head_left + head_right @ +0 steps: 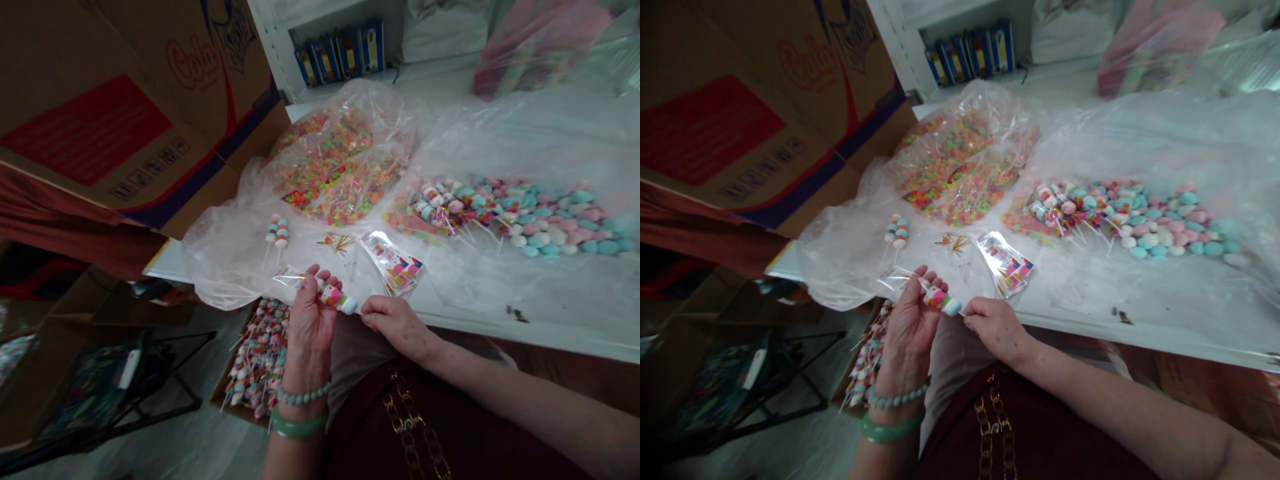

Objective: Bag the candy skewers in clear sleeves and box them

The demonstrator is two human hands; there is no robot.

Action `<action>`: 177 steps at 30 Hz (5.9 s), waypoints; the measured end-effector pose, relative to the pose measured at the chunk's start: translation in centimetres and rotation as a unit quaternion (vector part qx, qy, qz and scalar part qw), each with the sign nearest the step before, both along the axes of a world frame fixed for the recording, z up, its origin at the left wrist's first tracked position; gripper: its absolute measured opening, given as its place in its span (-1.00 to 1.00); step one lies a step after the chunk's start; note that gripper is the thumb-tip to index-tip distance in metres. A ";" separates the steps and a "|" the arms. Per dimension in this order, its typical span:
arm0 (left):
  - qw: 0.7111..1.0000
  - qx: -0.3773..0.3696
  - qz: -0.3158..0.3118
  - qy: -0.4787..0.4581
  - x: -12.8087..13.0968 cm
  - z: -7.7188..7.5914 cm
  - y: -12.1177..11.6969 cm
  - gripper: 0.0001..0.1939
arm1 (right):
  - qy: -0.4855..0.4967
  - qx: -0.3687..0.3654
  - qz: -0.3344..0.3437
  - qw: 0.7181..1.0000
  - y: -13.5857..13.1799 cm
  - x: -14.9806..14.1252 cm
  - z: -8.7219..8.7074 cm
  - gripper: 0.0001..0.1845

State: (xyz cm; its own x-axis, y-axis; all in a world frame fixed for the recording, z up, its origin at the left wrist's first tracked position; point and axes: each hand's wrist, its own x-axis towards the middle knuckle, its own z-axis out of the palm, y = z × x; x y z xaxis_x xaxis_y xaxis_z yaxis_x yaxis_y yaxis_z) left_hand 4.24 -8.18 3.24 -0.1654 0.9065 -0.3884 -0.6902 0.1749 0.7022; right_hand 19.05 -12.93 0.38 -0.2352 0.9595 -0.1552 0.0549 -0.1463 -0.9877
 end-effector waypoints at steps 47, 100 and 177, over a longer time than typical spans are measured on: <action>0.994 -0.078 -0.067 -0.039 1.9 -1.4 -0.4 -0.82 | -0.075 0.063 -0.036 0.995 0.8 1.2 -1.8 -0.85; 0.982 -0.074 -0.069 0.161 0.4 -2.5 -1.1 -0.82 | -0.105 0.036 0.005 0.994 1.5 1.7 -2.3 -0.86; 0.990 -0.129 -0.042 0.045 0.4 -2.0 -0.1 -0.86 | -0.129 0.065 0.042 0.989 1.2 1.7 -1.3 -0.88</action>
